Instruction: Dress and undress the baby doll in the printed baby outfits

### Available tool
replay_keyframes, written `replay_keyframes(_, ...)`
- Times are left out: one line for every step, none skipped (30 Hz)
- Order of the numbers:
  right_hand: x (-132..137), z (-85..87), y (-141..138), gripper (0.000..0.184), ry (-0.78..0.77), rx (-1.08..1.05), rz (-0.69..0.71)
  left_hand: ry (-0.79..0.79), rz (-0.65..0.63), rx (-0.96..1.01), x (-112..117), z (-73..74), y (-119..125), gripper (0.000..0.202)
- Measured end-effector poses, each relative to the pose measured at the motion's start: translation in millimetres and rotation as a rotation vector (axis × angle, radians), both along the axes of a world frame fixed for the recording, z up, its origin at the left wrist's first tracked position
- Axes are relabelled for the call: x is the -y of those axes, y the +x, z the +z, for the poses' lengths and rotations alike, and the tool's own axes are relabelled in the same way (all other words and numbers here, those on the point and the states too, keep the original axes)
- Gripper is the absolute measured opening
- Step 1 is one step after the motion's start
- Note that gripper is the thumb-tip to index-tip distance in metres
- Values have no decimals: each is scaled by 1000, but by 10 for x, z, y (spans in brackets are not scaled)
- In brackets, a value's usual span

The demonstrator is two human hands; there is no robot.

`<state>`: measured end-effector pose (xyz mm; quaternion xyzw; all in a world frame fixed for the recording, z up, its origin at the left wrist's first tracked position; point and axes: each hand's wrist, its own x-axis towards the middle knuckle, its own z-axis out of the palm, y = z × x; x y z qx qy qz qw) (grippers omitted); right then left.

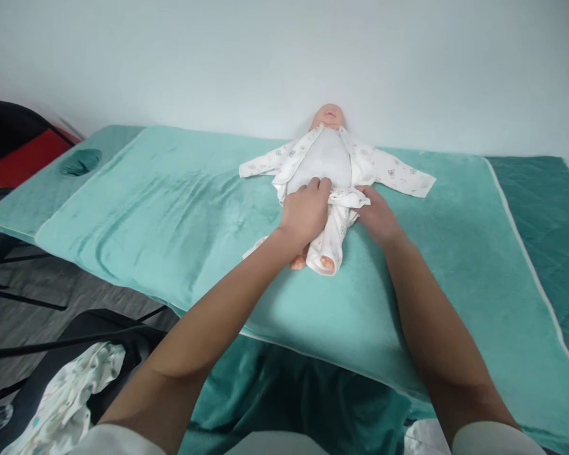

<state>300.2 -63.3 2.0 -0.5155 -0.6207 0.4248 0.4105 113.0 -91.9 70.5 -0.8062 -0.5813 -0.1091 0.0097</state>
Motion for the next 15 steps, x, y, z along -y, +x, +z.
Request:
replay_keyframes(18, 39, 37, 42, -30, -18, 87, -15, -3, 23, 17, -20, -26, 32)
replay_keyframes(41, 84, 69, 50, -57, -41, 161, -31, -7, 47, 37, -39, -64, 32)
replay_keyframes(68, 131, 93, 58, -87, -63, 228, -47, -14, 75, 59, -56, -113, 33)
replay_keyframes(95, 178, 108, 65, -127, -71, 323, -67, -26, 111, 80, -68, -173, 34)
replay_keyframes(120, 220, 114, 70, -162, -66, 412, -96, -44, 163, 100, -72, -240, 36)
replay_keyframes(142, 255, 112, 70, -179, -41, 478, -141, -76, 234, 118, -68, -314, 38)
replay_keyframes(159, 282, 105, 68, -184, 2, 526, -201, -121, 320, 134, -57, -390, 40)
replay_keyframes(172, 301, 94, 64, -178, 50, 552, -271, -172, 411, 148, -41, -464, 42)
replay_keyframes(179, 310, 83, 60, -164, 95, 558, -344, -222, 492, 161, -24, -531, 45)
replay_keyframes(183, 312, 73, 57, -147, 129, 555, -410, -265, 553, 174, -12, -586, 50)
replay_keyframes(182, 308, 63, 55, -128, 151, 549, -456, -294, 584, 186, -7, -625, 54)
replay_keyframes(179, 298, 55, 52, -107, 161, 540, -473, -303, 582, 197, -12, -644, 58)
replay_keyframes(174, 286, 48, 48, -85, 165, 526, -461, -297, 550, 206, -27, -644, 58)
replay_keyframes(168, 272, 40, 44, -59, 176, 505, -426, -281, 497, 214, -49, -626, 56)
replay_keyframes(162, 259, 32, 39, -32, 195, 479, -380, -256, 434, 217, -74, -596, 52)
